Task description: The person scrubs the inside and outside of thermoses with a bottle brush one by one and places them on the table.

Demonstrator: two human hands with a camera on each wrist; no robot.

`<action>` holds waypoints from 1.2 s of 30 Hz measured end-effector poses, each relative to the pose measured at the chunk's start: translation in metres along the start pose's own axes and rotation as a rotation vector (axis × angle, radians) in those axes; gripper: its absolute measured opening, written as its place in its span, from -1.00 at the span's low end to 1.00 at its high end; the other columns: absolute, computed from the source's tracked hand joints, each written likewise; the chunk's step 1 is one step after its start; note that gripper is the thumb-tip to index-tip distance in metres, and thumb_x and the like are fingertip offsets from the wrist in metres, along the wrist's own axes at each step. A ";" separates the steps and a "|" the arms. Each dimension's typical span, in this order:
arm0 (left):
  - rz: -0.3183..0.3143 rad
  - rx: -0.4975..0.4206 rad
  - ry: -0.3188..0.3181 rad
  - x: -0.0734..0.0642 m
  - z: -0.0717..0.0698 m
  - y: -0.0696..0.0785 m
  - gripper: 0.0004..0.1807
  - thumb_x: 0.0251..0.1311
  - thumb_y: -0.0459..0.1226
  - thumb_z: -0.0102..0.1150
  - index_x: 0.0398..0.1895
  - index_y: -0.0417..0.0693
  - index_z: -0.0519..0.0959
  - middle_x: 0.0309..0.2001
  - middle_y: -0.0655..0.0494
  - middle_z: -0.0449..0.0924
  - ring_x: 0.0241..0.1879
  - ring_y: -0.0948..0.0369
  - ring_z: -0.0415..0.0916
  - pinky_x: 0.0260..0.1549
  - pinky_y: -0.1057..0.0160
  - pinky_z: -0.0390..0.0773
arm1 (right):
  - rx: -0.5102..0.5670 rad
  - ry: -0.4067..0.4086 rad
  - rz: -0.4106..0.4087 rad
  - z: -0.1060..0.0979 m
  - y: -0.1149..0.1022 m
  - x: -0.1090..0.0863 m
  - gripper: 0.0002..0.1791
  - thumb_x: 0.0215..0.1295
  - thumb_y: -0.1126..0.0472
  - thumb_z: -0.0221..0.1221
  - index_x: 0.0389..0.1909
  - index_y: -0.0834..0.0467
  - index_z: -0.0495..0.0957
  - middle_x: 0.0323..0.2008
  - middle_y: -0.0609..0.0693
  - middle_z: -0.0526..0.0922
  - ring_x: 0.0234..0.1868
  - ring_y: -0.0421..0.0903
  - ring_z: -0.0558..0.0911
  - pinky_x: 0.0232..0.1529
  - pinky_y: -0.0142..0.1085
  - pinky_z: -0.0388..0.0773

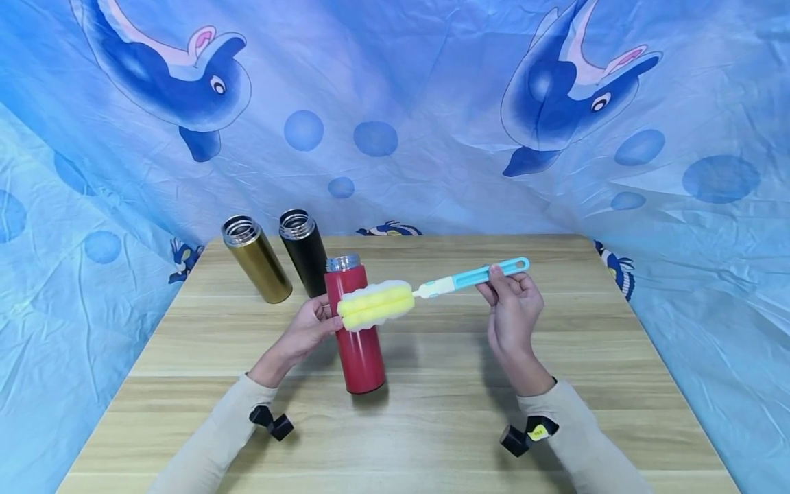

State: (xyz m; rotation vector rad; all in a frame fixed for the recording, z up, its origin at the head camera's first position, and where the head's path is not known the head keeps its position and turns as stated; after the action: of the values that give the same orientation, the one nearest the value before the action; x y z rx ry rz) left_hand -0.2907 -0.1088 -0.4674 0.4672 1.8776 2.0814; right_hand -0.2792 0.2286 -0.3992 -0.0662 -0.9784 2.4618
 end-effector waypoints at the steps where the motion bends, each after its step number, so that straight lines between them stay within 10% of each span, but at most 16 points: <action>1: -0.003 0.004 0.002 0.000 0.000 0.000 -0.35 0.30 -0.23 0.34 0.39 -0.23 0.35 0.11 -0.09 0.69 0.04 0.09 0.70 0.10 0.14 0.66 | -0.002 0.001 -0.004 0.001 0.000 0.001 -0.86 0.26 0.53 0.29 -0.31 0.43 0.49 -0.43 0.18 0.71 -0.46 -0.04 0.77 -0.36 -0.36 0.72; 16: -0.015 0.068 0.017 -0.002 -0.001 -0.001 -0.46 0.32 -0.25 0.32 0.27 -0.37 0.48 0.07 -0.14 0.69 -0.03 0.14 0.69 0.05 0.24 0.66 | 0.037 0.001 -0.061 0.016 -0.002 0.008 -0.85 0.23 0.53 0.31 -0.31 0.43 0.49 -0.46 0.17 0.69 -0.48 -0.06 0.77 -0.38 -0.37 0.72; 36: 0.007 -0.118 -0.023 -0.002 0.003 -0.005 -0.32 0.35 -0.15 0.32 0.32 -0.46 0.35 -0.03 0.05 0.74 -0.09 0.13 0.74 -0.08 0.11 0.74 | 0.092 0.013 -0.090 0.025 -0.008 0.011 -0.74 0.21 0.44 0.38 -0.29 0.43 0.46 -0.39 0.17 0.60 -0.39 -0.04 0.77 -0.28 -0.34 0.72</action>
State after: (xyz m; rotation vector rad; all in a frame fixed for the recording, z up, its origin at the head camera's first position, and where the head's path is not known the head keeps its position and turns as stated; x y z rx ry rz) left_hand -0.2874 -0.1062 -0.4717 0.4680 1.7307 2.1674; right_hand -0.2906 0.2228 -0.3738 -0.0066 -0.8427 2.4170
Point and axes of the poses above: each hand's wrist, its own x-axis towards the middle knuckle, its own z-axis out of the palm, y = z × x, the point moved 8 cm from there along x, towards the middle knuckle
